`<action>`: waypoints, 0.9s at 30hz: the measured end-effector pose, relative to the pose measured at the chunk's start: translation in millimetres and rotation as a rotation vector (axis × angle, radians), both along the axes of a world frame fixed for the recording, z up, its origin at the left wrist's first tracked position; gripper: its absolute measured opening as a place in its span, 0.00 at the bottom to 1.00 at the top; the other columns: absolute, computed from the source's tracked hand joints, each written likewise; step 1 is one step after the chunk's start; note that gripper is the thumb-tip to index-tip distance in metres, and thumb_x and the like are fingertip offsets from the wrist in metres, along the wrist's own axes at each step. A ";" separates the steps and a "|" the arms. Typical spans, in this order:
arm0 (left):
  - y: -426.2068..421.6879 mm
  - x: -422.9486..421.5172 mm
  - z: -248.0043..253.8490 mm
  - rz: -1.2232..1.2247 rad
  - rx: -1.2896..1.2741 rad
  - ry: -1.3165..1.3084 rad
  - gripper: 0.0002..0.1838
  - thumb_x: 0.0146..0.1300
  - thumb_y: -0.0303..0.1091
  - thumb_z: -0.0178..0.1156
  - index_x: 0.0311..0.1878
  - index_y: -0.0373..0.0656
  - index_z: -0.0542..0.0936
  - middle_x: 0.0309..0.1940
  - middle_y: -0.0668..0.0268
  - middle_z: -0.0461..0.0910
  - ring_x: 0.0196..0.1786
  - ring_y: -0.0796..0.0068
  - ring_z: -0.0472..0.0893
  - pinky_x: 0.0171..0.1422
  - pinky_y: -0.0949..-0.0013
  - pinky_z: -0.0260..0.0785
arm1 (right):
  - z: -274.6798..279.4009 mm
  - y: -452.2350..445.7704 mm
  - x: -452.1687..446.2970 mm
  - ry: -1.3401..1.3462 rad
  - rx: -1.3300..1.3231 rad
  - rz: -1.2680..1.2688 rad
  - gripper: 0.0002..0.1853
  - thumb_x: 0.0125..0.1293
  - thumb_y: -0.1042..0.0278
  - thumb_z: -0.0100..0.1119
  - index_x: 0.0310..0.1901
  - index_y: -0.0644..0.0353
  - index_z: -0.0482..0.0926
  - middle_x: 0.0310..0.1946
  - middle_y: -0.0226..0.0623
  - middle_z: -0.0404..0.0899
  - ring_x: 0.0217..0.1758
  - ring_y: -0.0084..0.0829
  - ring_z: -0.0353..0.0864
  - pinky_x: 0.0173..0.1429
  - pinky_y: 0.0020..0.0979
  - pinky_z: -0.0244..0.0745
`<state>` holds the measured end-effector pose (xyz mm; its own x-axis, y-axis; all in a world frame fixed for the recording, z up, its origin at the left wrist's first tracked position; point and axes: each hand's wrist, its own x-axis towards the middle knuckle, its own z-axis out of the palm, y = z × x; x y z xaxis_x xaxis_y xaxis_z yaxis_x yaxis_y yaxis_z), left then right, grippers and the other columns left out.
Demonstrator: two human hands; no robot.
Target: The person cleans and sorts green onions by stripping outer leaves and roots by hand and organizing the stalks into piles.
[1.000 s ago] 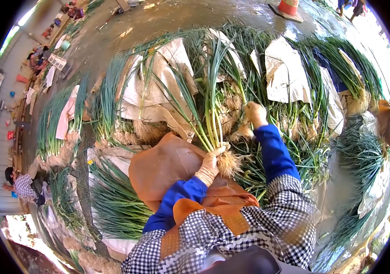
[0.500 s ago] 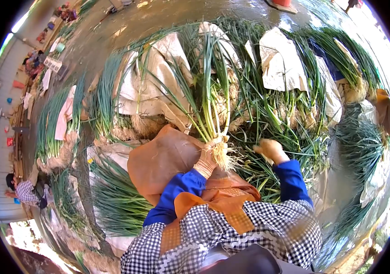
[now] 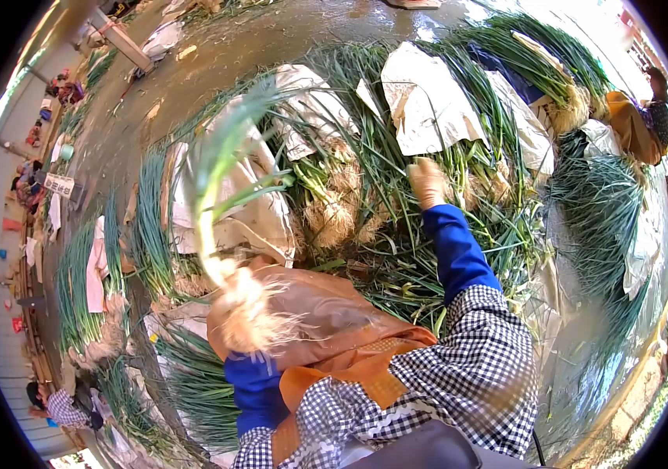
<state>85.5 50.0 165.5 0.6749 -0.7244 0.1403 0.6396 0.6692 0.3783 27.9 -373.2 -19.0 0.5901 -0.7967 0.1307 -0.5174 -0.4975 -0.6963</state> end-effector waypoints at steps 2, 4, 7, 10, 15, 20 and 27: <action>11.3 16.0 9.5 0.012 -0.056 -0.129 0.21 0.52 0.20 0.56 0.50 0.43 0.65 0.25 0.67 0.66 0.21 0.78 0.67 0.23 0.78 0.69 | -76.0 -75.9 -42.2 0.053 -0.083 -0.331 0.23 0.56 0.51 0.56 0.46 0.61 0.76 0.44 0.51 0.77 0.48 0.47 0.75 0.53 0.40 0.69; 15.8 28.2 2.3 0.054 -0.047 -0.192 0.19 0.55 0.22 0.56 0.50 0.42 0.65 0.27 0.67 0.65 0.26 0.78 0.67 0.23 0.77 0.68 | -92.5 -93.9 -81.0 0.171 0.138 -0.440 0.26 0.54 0.50 0.59 0.48 0.63 0.74 0.48 0.51 0.75 0.50 0.45 0.75 0.55 0.38 0.68; 11.5 34.9 -27.1 0.211 0.143 -0.078 0.19 0.55 0.23 0.56 0.50 0.41 0.65 0.28 0.66 0.65 0.29 0.76 0.67 0.26 0.77 0.66 | -166.6 -112.7 -104.3 -0.324 0.674 -0.190 0.29 0.58 0.56 0.57 0.58 0.64 0.67 0.49 0.44 0.75 0.51 0.34 0.74 0.57 0.30 0.66; 6.6 42.7 -69.5 0.185 0.197 0.034 0.20 0.59 0.23 0.51 0.56 0.39 0.64 0.30 0.64 0.64 0.32 0.73 0.66 0.33 0.73 0.64 | -212.7 -119.5 -94.2 -0.824 1.258 -0.024 0.26 0.61 0.67 0.52 0.60 0.64 0.63 0.47 0.42 0.74 0.51 0.33 0.72 0.58 0.28 0.66; -6.6 48.5 -100.1 0.165 -0.002 0.237 0.16 0.65 0.26 0.45 0.56 0.39 0.64 0.31 0.65 0.63 0.30 0.75 0.64 0.31 0.72 0.63 | -43.2 -54.3 -102.6 -0.620 0.946 -0.021 0.22 0.54 0.79 0.58 0.52 0.63 0.71 0.43 0.34 0.78 0.42 0.28 0.77 0.50 0.24 0.71; -15.4 51.1 -127.4 0.178 0.163 0.173 0.15 0.67 0.29 0.42 0.56 0.42 0.65 0.32 0.66 0.65 0.30 0.75 0.64 0.32 0.71 0.63 | -9.9 -21.3 -114.0 -0.085 0.643 0.297 0.29 0.58 0.70 0.58 0.61 0.57 0.62 0.55 0.42 0.67 0.58 0.33 0.65 0.60 0.27 0.62; -27.5 47.8 -103.2 0.201 0.108 0.243 0.16 0.68 0.31 0.43 0.57 0.42 0.64 0.33 0.67 0.64 0.31 0.76 0.65 0.34 0.72 0.64 | -305.0 -58.5 -332.3 0.362 -0.179 0.434 0.24 0.70 0.62 0.37 0.67 0.56 0.54 0.65 0.46 0.58 0.68 0.40 0.57 0.68 0.34 0.54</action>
